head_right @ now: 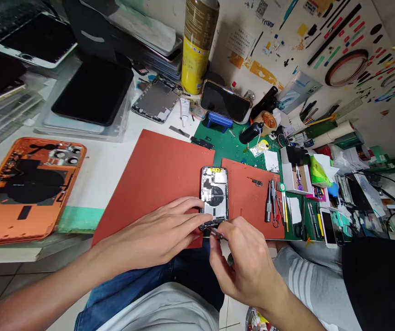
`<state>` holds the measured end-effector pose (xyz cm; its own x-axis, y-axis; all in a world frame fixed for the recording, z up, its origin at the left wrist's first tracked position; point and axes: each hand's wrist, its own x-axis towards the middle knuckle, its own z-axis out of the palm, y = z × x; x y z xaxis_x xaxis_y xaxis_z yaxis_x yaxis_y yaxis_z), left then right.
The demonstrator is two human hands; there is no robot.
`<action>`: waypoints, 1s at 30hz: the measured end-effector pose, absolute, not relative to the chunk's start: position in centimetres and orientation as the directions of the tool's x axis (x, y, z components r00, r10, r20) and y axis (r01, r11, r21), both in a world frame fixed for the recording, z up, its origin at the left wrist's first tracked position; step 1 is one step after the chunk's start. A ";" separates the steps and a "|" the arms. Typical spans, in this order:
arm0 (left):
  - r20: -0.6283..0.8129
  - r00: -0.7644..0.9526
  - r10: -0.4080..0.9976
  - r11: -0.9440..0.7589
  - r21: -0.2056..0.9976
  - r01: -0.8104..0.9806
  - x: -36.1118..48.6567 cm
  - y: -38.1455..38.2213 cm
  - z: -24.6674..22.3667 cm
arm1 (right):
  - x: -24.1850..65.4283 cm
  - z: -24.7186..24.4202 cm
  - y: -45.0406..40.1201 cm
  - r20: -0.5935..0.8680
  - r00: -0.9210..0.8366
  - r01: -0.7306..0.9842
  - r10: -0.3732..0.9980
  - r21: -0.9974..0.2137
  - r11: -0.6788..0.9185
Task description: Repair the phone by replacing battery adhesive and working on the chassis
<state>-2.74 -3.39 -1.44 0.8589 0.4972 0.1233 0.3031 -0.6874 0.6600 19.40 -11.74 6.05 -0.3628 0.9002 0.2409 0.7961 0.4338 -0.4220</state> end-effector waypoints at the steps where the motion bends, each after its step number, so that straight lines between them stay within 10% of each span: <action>1: 0.124 0.860 0.495 -0.689 0.660 0.301 -2.7 -3.4 -1.5 | 19.4 6.0 -11.8 0.248 -0.361 0.798 0.899 -0.417 0.435; 21: 0.116 0.856 0.503 -0.690 0.651 0.317 -2.8 -3.3 -1.2 | 19.7 5.1 -13.0 0.319 -0.183 0.839 0.930 -0.443 0.317; 26: 0.122 0.859 0.498 -0.691 0.655 0.308 -2.8 -3.2 -0.9 | 20.9 3.5 -14.5 0.290 0.234 0.712 0.928 -0.701 0.039; 30: 0.095 0.858 0.504 -0.672 0.668 0.320 -2.6 -3.3 -0.6 | 21.6 1.5 -15.0 0.050 0.576 0.281 0.816 -0.949 -0.140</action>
